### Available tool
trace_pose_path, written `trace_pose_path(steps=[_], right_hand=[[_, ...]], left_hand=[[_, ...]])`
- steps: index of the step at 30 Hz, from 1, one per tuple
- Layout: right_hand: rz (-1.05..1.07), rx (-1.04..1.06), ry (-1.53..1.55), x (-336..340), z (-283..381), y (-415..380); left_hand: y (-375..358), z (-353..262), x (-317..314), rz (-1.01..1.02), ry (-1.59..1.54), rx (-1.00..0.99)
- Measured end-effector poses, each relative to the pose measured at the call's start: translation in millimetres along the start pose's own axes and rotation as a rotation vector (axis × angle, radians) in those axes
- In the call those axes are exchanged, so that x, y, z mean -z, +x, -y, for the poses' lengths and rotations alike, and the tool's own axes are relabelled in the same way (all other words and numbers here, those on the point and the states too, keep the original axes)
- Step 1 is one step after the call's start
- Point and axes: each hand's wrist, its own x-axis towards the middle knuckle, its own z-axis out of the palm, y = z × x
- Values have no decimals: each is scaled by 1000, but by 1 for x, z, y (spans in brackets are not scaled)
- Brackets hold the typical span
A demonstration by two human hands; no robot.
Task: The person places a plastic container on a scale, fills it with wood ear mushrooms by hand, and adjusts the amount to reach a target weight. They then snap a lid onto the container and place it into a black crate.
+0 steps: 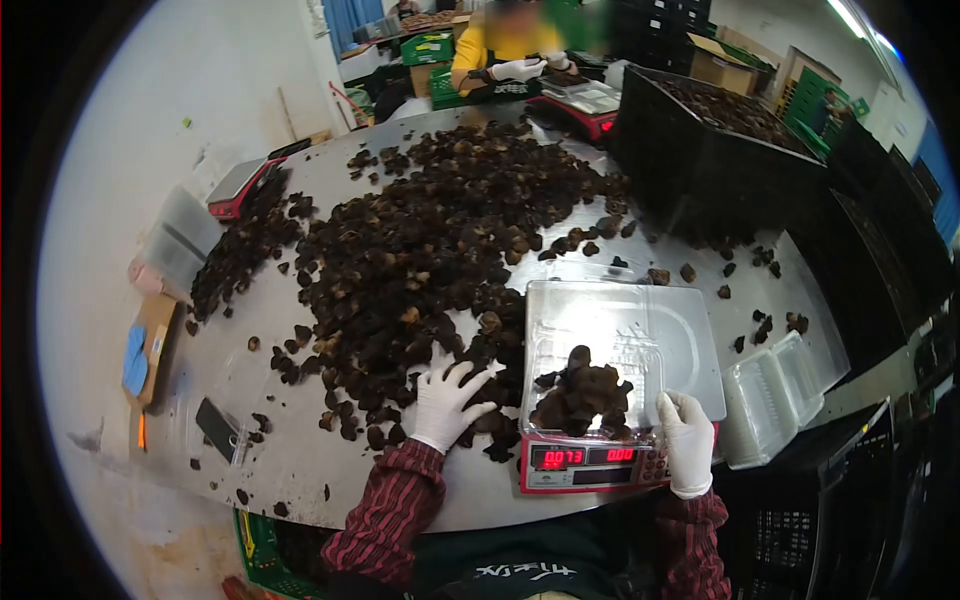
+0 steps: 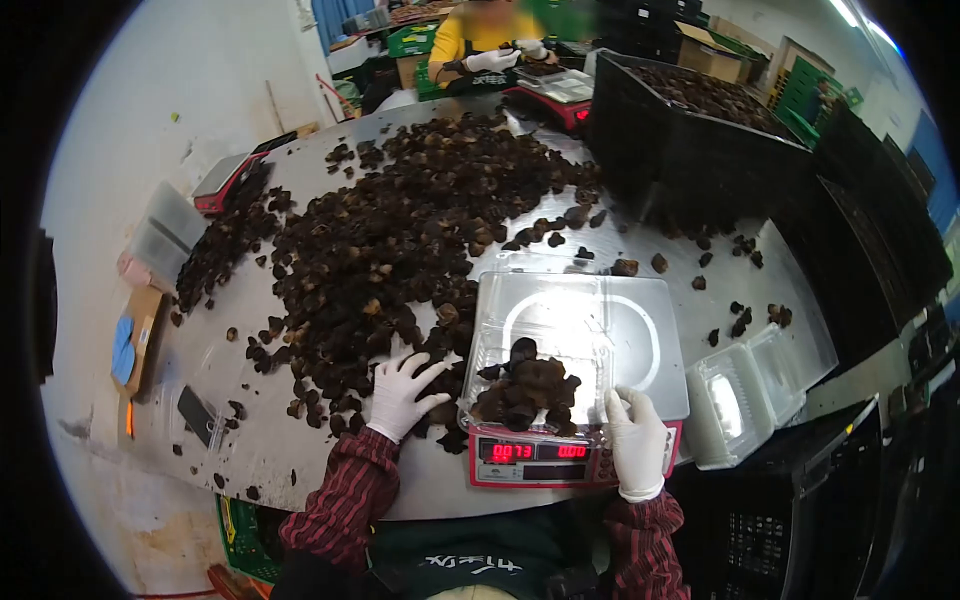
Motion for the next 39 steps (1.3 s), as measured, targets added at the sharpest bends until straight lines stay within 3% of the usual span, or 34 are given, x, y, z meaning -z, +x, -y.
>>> trace_pose_path(steps=[6,12,18,22,24,25,28,30,32,37,39], right_hand=[[-15,56,-40,6,-15,1],[-1,70,-64,10,-13,-1],[-30,128,-20,5,-11,4],[-38,196,-90,1,-8,5],[-105,375,-253,0,-10,8],[-77,326,-223,0,-15,10],[-157,446,-263,5,-7,7],[-144,376,-299,10,-5,5],[-136,324,-204,12,-1,5],[-129,204,-71,15,0,3],[-152,269,-131,15,-3,5]], left_hand=[[7,15,-15,-261,-192,30],[36,31,5,-315,-740,457],[88,-80,111,-235,-875,60],[106,-130,81,-152,-436,-524],[107,-149,65,102,-261,-552],[107,-154,64,175,-206,-539],[107,-150,86,153,-354,-535],[107,-140,102,161,-391,-505],[105,-126,113,30,-426,-527],[83,-84,107,-15,-711,-170],[73,-77,98,1,-710,-144]])
